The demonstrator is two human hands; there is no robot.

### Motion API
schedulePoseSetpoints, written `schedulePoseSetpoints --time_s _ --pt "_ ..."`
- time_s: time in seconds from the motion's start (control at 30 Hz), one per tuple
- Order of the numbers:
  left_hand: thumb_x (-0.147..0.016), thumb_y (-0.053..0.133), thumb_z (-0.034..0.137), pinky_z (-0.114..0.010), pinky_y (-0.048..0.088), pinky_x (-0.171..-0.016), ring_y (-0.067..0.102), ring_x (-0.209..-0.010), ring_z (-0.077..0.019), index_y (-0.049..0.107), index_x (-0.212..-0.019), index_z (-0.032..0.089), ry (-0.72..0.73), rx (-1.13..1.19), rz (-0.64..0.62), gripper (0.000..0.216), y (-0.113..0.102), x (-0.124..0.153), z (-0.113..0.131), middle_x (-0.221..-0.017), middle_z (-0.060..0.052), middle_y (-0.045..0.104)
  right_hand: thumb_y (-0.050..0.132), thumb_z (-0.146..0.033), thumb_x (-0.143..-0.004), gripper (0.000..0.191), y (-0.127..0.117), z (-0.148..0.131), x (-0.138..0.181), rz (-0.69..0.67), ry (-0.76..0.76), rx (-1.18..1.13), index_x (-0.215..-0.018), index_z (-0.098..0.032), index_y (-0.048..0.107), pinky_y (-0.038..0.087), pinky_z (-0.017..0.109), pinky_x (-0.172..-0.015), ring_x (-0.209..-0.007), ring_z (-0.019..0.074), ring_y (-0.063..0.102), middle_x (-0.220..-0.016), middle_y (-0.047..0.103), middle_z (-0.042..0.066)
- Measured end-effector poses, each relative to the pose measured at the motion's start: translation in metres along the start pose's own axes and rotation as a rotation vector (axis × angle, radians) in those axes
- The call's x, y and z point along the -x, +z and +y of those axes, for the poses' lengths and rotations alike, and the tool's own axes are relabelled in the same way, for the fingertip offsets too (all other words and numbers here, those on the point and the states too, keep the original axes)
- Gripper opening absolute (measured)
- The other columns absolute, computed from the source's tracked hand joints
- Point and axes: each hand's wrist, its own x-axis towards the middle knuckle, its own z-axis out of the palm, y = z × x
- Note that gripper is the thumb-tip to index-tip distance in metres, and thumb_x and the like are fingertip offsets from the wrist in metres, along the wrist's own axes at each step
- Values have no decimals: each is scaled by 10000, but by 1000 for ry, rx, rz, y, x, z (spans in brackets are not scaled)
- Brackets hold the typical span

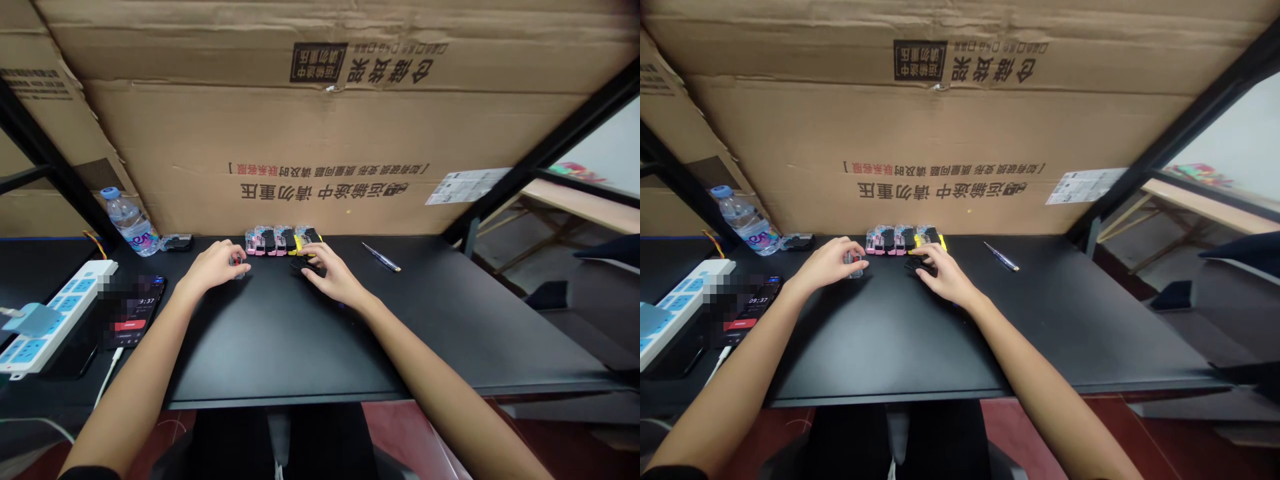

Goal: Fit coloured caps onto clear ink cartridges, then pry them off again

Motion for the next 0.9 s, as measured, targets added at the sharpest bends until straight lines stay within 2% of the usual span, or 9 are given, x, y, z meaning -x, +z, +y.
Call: schedulePoseSetpoints --time_s 0.07,0.13,0.2,0.3,0.4,0.57,0.63,0.73,0.9 --pt "-966 702 518 -382 534 -935 682 -1027 -256 778 -1145 278 81 71 47 308 8 3 10 -1068 -55 748 713 -323 -949 352 3 -3 1 -35 30 -57 -1298 -280 684 657 458 -939 -1064 256 732 -1321 690 120" --pt "-996 679 535 -396 526 -985 686 -1081 -257 738 -1273 283 144 150 40 379 21 7 23 -1124 -55 763 754 -354 -928 381 9 -8 2 -70 56 -134 -1296 -275 689 661 466 -969 -1037 254 752 -1241 731 104" --pt "-984 712 552 -448 470 -1111 662 -1209 -279 699 -1358 286 180 175 37 459 36 12 36 -1211 -58 768 777 -375 -920 405 16 -13 4 -108 67 -211 -1302 -272 687 651 479 -1013 -1048 256 761 -1167 755 89" --pt "-979 733 539 -467 461 -1123 669 -1200 -286 726 -1310 269 218 205 -54 427 48 17 50 -1222 -74 774 779 -400 -939 425 25 -17 8 -156 70 -284 -1329 -265 678 639 478 -1045 -1066 247 765 -1153 762 83" --pt "-973 744 483 -460 487 -1085 697 -1107 -271 750 -1247 260 193 263 -60 354 45 17 54 -1145 -70 783 787 -423 -946 421 21 -11 8 -144 81 -268 -1326 -266 698 643 454 -1018 -1072 251 768 -1166 776 86" --pt "-983 703 471 -459 510 -1060 707 -1117 -277 717 -1211 258 84 412 68 312 34 15 47 -1171 -72 781 699 -434 -990 251 -11 14 0 47 141 -26 -1131 -246 787 625 433 -916 -950 264 761 -1085 806 84" --pt "-978 704 472 -451 509 -1063 720 -1108 -270 688 -1234 256 59 472 80 336 34 15 46 -1136 -66 779 682 -420 -979 241 -21 20 -2 17 159 47 -1059 -225 799 608 408 -814 -815 241 736 -969 806 78" --pt "-969 711 459 -433 509 -1061 738 -1073 -251 663 -1241 255 66 519 68 343 36 14 46 -1119 -55 783 689 -434 -949 247 -24 21 -2 -103 176 64 -957 -214 802 563 357 -691 -665 204 678 -797 770 50" --pt "-976 698 483 -438 508 -1065 715 -1101 -262 704 -1201 253 75 464 77 322 40 12 43 -1188 -72 780 739 -453 -918 246 -13 14 0 -238 143 69 -959 -224 820 554 340 -694 -701 209 697 -843 782 58"
